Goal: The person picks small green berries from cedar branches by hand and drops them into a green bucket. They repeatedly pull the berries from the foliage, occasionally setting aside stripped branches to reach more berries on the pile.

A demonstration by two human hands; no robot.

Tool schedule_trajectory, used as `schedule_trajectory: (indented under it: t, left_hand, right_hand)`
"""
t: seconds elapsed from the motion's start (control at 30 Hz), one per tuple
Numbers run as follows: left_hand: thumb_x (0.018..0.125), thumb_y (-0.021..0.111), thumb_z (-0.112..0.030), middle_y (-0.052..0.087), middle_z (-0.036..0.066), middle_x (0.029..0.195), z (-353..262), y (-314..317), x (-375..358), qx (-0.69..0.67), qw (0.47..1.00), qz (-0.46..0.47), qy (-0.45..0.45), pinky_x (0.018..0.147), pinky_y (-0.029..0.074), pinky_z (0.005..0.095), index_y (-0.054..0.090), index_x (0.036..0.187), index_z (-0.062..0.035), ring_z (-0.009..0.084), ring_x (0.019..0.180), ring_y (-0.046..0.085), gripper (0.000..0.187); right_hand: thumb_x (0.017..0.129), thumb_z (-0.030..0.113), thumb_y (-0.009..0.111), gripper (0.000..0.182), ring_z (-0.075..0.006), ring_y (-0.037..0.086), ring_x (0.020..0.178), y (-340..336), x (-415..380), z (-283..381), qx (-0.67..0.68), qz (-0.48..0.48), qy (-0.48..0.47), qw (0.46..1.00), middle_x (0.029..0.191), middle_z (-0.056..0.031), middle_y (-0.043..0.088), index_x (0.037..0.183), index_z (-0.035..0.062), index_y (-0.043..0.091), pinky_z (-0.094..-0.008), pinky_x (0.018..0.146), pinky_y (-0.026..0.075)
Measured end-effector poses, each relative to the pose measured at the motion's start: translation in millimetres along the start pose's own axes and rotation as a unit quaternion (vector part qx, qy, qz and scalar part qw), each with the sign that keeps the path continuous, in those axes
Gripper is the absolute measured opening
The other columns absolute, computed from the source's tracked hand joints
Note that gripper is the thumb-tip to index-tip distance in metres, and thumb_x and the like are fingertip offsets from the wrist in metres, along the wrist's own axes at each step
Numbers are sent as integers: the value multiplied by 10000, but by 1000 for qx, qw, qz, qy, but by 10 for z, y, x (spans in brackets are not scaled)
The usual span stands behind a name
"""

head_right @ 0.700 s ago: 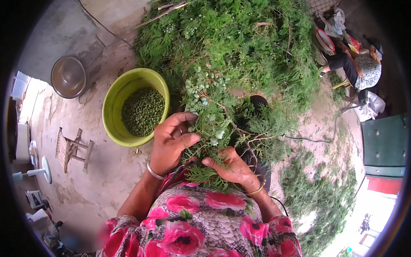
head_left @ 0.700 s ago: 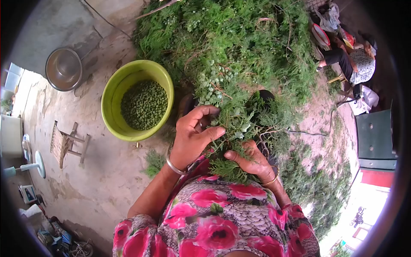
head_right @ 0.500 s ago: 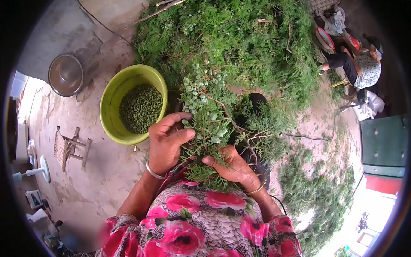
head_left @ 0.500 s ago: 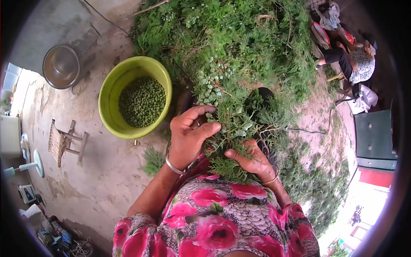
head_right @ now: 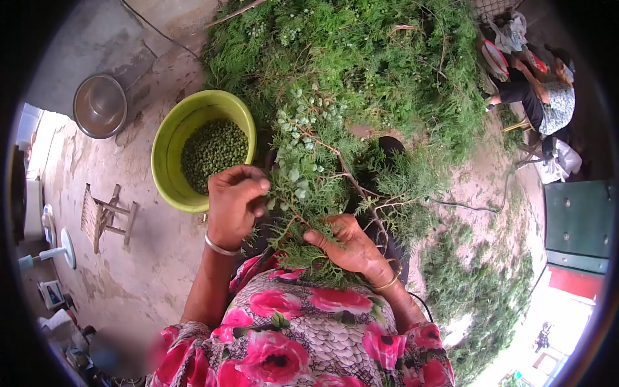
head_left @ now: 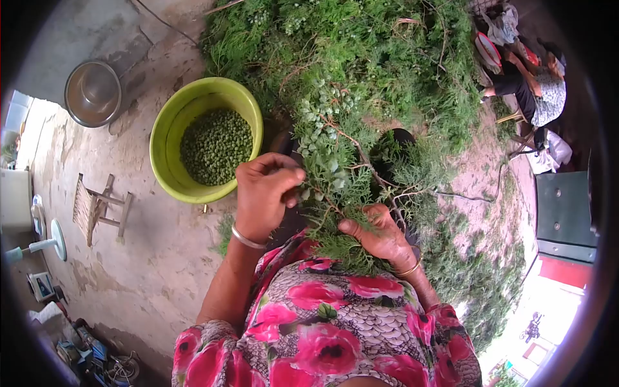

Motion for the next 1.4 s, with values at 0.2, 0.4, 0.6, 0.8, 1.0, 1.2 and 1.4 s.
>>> schedule_trajectory:
  t: [0.2,0.4,0.6,0.8,1.0,1.2,1.4]
  left_hand:
    - [875,552,-67,587,158,878,7,-712,380,-313,949,-10,-39,491,448,227,568,901,32,178,691,559,103]
    - [906,604,-172,575,107,830,83,-254,-23,-334,928,135,-89,450,411,217,587,924,-29,133,669,534,145]
    - [838,678,-94,583,66,705,204,89,-105,-137,988,59,-44,427,357,197,597,858,5,90,551,490,129]
    - [842,681,-105,512,-11,651,54,188,-84,2,998,59,-1,433,302,188,595,828,18,35,513,408,151]
    - [858,652,-115,522,16,657,49,207,-30,-61,993,82,-66,430,302,184,583,852,14,44,498,400,147]
    - [904,552,-97,505,24,677,47,-83,131,-249,967,16,-57,416,333,195,563,854,-24,64,530,407,90]
    - [841,587,-61,599,127,786,-95,16,-124,-177,980,76,-51,422,410,207,602,904,26,109,571,506,108]
  right_hand:
    - [809,223,754,333,-171,561,911,-190,55,17,144,168,170,960,963,-70,633,1049,30,628,-328,814,443]
    - [879,370,645,337,-271,538,679,-183,82,208,13,24,32,999,757,-135,609,873,33,642,-369,672,440]
    - [848,286,712,290,-177,466,643,-56,31,23,165,40,37,985,703,-110,567,841,8,630,-329,630,411]
    - [849,245,720,285,-142,415,624,-45,88,85,136,67,20,988,657,-63,526,794,2,581,-313,580,377]
    - [856,272,706,316,-177,405,592,-87,51,111,155,8,-20,988,633,-93,505,780,-6,577,-333,580,381]
    - [873,302,673,294,-216,475,625,-58,74,-16,70,68,-5,995,703,-102,582,878,12,622,-344,621,418]
    - [824,226,741,310,-173,555,884,-228,148,219,83,154,178,968,980,-62,639,1028,20,630,-330,805,442]
Point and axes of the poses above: each hand's wrist, its own x-axis towards the middle knuckle, its own y-axis out of the palm, z = x × y, the point moved 3 cm from there along x, towards the middle knuckle
